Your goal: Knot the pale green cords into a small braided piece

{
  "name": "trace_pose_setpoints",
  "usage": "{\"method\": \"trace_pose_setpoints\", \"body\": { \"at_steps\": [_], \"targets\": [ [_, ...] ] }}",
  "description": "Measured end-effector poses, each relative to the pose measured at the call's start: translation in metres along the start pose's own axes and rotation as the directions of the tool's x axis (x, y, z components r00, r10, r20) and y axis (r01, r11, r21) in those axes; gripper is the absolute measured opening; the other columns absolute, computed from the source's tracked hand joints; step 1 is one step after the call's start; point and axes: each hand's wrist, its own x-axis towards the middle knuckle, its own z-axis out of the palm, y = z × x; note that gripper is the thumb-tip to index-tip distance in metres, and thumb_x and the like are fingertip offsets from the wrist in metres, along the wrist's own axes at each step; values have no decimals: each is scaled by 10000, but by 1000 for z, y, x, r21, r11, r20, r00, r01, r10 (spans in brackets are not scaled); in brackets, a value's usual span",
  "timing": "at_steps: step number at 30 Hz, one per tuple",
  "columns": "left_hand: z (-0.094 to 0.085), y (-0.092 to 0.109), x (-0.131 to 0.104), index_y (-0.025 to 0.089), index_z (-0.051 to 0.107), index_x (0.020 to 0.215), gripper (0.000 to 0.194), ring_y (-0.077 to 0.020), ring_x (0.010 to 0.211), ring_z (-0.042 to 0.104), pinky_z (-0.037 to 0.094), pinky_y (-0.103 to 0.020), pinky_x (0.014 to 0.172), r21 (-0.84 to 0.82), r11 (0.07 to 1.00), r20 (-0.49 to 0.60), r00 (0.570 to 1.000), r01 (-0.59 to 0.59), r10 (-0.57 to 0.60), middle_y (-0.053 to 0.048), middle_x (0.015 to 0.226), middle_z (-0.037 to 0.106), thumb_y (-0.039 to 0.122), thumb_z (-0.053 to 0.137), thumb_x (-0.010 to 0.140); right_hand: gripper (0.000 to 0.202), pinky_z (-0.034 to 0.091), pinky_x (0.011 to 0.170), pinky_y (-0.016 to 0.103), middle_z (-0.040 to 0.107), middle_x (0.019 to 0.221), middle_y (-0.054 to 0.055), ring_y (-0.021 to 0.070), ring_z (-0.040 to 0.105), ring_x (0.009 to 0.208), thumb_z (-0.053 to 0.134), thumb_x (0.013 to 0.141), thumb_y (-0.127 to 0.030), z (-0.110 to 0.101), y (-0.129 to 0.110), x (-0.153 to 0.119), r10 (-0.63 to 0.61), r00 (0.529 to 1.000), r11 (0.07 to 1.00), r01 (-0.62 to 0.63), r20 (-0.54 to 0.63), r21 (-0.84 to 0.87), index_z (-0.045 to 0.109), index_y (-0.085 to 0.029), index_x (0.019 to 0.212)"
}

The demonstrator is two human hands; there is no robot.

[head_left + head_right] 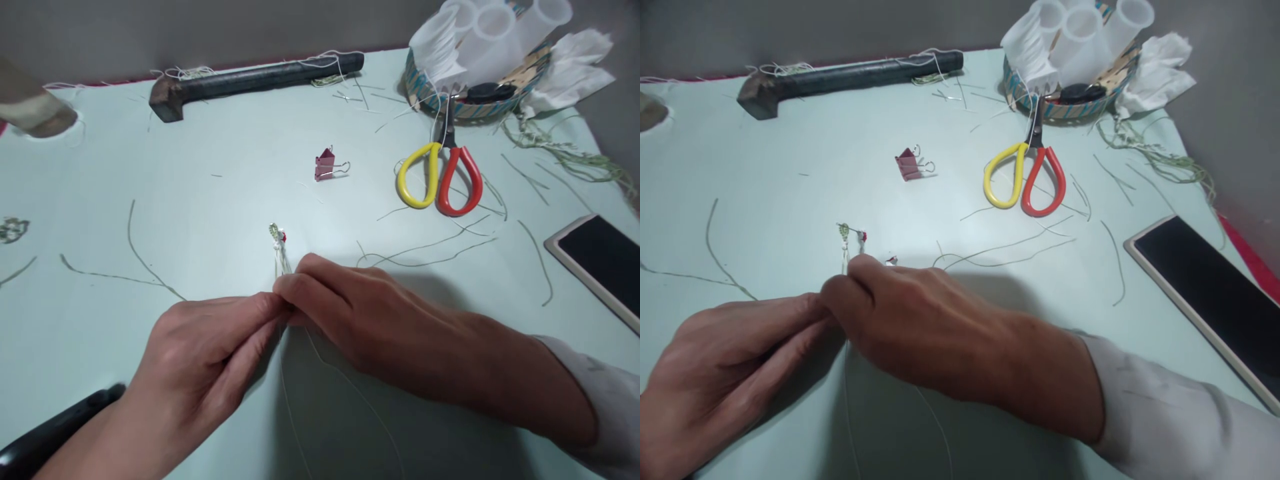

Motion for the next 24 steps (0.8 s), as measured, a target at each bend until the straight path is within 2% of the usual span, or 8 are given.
{"method": "trace_pose_setpoints", "body": {
  "at_steps": [3,5,8,11,15,17,21,24],
  "targets": [
    [0,0,-1,284,475,830,236,-108,513,578,388,-234,507,15,1000,-2,1000,-4,4,83,600,509,184,447,1042,91,343,551,289,601,865,2,123,516,646,555,985,-98,-2,1,0,17,999,999,-16,33,-40,607,-173,989],
    [0,0,-2,284,492,834,232,-106,489,553,389,-238,502,17,1000,2,1000,0,0,82,602,519,199,448,1046,123,298,539,286,576,818,-14,115,477,622,560,973,-92,-3,1,1,17,1000,999,-17,3,-51,568,-189,897],
    [-1,1,-1,279,540,871,215,-96,467,521,408,-222,503,1,1000,1,1000,12,-12,82,611,514,218,448,1055,268,242,505,268,486,709,-53,86,388,555,515,985,-99,-5,0,3,74,995,997,-71,-63,42,442,-213,754],
    [-2,2,0,262,541,854,226,-83,453,490,404,-206,497,-27,999,10,1000,26,-26,84,607,523,207,452,1054,310,220,480,253,421,669,-65,77,312,526,461,991,-112,-6,0,3,133,988,983,-121,-79,140,365,-212,713],
    [-1,3,1,255,557,852,229,-75,447,476,370,-205,476,-6,998,11,998,66,-66,89,608,590,219,450,1051,213,229,507,276,407,750,-40,99,313,604,465,932,-60,-4,6,-2,-49,989,997,57,-143,46,495,-202,776],
    [-1,3,1,255,567,855,231,-79,452,487,375,-206,476,4,996,17,996,90,-90,88,614,609,243,447,1052,190,289,542,266,435,775,-34,98,366,636,471,948,-59,-2,10,-4,-99,982,989,114,-160,89,560,-184,835],
    [0,4,1,250,615,888,220,-92,458,515,402,-209,479,-19,992,62,991,124,-123,81,611,614,253,457,1041,178,371,621,240,513,781,-35,83,464,674,518,983,-99,2,14,-5,-77,979,975,113,-187,192,607,-167,845],
    [1,4,0,246,614,860,236,-100,456,520,398,-224,473,-37,988,17,989,148,-148,73,606,623,278,464,1039,205,386,648,232,582,767,-27,81,506,687,529,989,-126,4,14,-3,-54,976,977,95,-210,192,638,-164,819]
  ]
}}
